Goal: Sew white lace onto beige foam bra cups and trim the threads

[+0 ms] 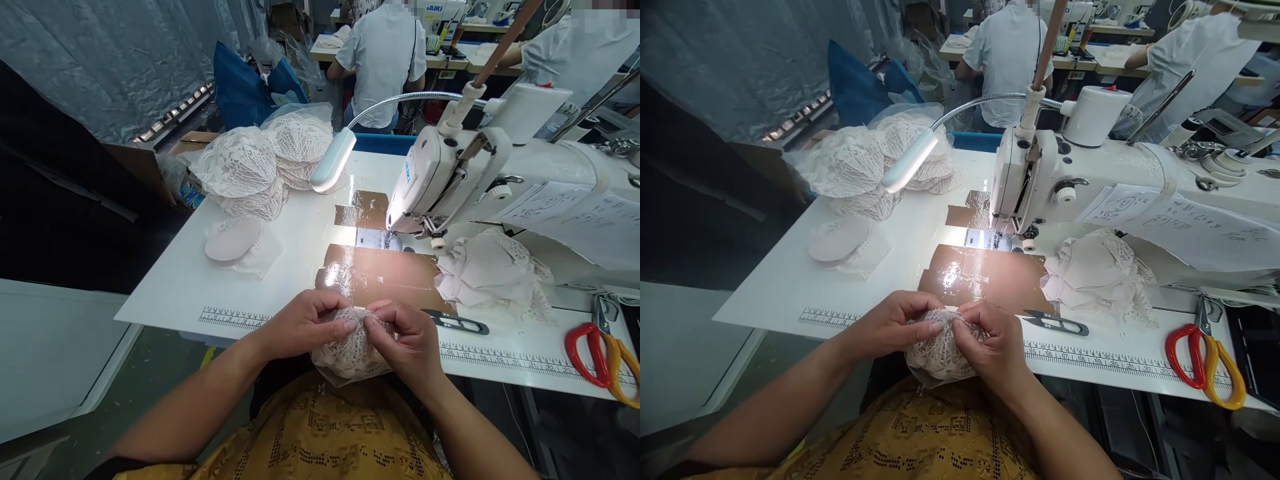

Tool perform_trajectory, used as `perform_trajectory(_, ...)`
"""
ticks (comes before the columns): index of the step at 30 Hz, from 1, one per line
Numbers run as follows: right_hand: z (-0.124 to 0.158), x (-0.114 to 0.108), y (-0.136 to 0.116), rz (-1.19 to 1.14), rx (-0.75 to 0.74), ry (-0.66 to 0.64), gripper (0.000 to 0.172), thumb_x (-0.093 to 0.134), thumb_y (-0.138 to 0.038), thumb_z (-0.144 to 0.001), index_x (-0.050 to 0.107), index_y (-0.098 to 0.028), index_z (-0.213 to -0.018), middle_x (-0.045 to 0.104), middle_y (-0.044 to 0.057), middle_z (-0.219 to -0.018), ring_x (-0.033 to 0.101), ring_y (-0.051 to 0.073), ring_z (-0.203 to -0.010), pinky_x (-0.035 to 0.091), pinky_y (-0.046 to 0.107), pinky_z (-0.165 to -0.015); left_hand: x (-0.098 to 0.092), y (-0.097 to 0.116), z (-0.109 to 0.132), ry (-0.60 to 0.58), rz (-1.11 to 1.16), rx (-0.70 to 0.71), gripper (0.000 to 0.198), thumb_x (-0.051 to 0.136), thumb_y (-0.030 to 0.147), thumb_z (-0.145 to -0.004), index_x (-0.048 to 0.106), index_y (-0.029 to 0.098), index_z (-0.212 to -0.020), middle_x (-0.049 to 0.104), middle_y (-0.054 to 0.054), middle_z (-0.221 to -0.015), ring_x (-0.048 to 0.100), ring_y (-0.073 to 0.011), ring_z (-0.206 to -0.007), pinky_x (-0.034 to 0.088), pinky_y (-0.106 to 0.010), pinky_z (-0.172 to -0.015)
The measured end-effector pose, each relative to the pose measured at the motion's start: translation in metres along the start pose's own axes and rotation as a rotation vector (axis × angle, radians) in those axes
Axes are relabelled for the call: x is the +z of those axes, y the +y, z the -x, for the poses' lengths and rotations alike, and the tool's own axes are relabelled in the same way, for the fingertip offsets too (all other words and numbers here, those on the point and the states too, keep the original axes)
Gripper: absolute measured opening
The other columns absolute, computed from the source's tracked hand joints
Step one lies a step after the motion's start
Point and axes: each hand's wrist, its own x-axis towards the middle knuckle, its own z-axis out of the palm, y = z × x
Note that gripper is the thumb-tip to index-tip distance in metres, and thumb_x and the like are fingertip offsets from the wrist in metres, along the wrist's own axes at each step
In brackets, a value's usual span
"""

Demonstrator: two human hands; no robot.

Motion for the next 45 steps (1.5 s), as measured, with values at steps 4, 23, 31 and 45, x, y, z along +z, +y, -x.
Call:
perform_trajectory(4,-0.003,-0.002,0.000,0.009,0.000,0.000,0.014,0.063,-0.015,-0.080,0.060,-0.020,-0.067,0.070,-0.001,-0.075,0.065,0.011,-0.068,0.047,0.020,-0.062,-0.001,0.001,-0.005,-0.036,0.079,-0.018,0.026,0.061,0.035,-0.088,0.068,0.010,-0.095,0.064,-0.006,-0.084,0.059,-0.0145,-0.075,0.047,-0.024,-0.066)
perform_trajectory(23,-0.024,-0.053,0.011,-0.322,0.509,-0.005,0.028,0.069,-0.044,-0.076,0.063,-0.017,-0.080,0.064,0.000,-0.063,0.058,0.011,-0.059,0.050,0.024,-0.060,-0.033,0.026,-0.010,0.643,0.321,-0.012,0.025,0.068,0.035,-0.075,0.052,0.016,-0.072,0.057,0.003,-0.062,0.054,-0.0122,-0.054,0.046,-0.025,-0.055)
perform_trajectory(31,-0.051,-0.084,0.010,0.163,0.346,-0.132,0.021,0.056,-0.038,-0.086,0.066,-0.021,-0.092,0.066,0.001,-0.073,0.061,0.016,-0.066,0.047,0.025,-0.054,-0.025,0.025,-0.086,0.551,-1.448,0.349,0.026,0.043,0.016,-0.089,0.059,0.015,-0.068,0.058,-0.007,-0.068,0.052,-0.0182,-0.067,0.041,-0.029,-0.060)
perform_trajectory(45,-0.066,-0.047,0.043,0.978,-0.034,-0.314,0.022,0.047,-0.008,-0.085,0.066,-0.019,-0.088,0.063,0.004,-0.087,0.053,0.016,-0.075,0.034,0.027,-0.060,0.012,0.019,-0.106,0.104,-1.370,0.304,0.032,0.038,0.020,-0.095,0.065,0.012,-0.080,0.063,-0.010,-0.080,0.058,-0.0204,-0.077,0.049,-0.034,-0.070)
